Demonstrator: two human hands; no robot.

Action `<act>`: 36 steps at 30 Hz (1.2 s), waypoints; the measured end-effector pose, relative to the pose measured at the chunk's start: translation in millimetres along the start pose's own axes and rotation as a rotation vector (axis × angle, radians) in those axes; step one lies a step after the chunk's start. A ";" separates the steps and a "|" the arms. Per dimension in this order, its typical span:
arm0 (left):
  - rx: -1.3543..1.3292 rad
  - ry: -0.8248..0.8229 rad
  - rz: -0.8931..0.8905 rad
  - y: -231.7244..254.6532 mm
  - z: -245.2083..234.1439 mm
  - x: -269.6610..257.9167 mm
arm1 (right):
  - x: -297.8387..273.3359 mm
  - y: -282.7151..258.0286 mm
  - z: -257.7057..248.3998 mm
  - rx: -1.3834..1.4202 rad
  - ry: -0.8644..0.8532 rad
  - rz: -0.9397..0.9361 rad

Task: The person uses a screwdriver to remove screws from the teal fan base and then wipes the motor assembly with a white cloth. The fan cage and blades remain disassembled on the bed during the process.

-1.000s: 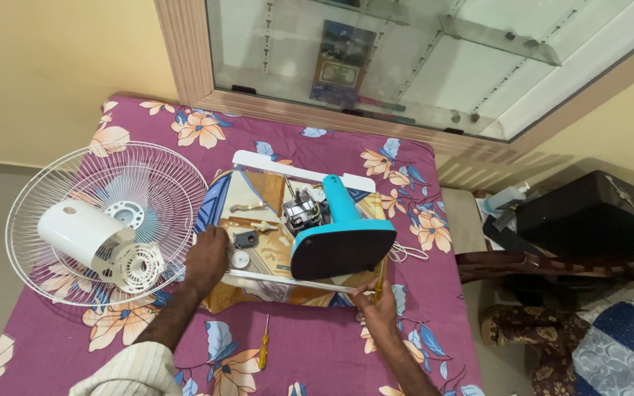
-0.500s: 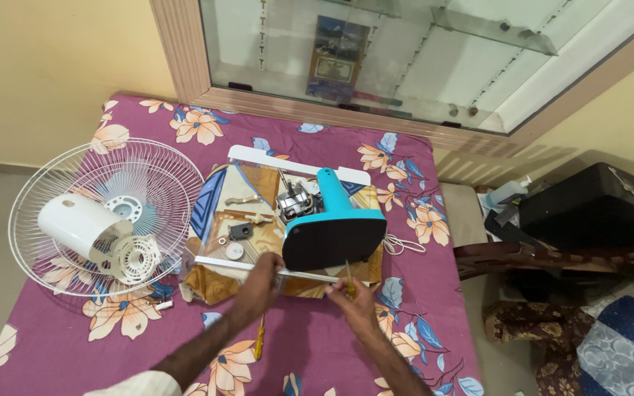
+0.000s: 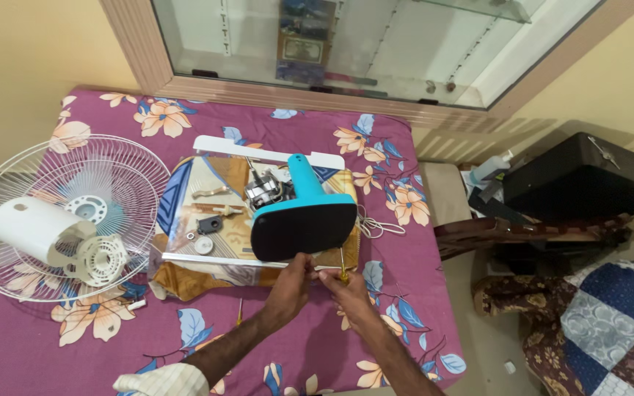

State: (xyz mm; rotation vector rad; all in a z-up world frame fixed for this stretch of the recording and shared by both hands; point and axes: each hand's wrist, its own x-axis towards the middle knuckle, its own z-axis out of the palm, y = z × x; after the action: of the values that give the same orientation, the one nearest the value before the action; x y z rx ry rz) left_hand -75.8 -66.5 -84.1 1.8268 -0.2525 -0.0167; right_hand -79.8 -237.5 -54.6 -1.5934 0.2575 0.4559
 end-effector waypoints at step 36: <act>0.061 -0.421 -0.363 -29.2 186.8 45.7 | 78.1 173.4 -234.6 0.168 0.547 0.200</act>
State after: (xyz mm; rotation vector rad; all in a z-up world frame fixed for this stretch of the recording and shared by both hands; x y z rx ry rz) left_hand -53.2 -245.4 -156.9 1.8951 -0.2121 -0.6579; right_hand -53.8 -475.3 -238.9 -1.5071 0.8543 0.1344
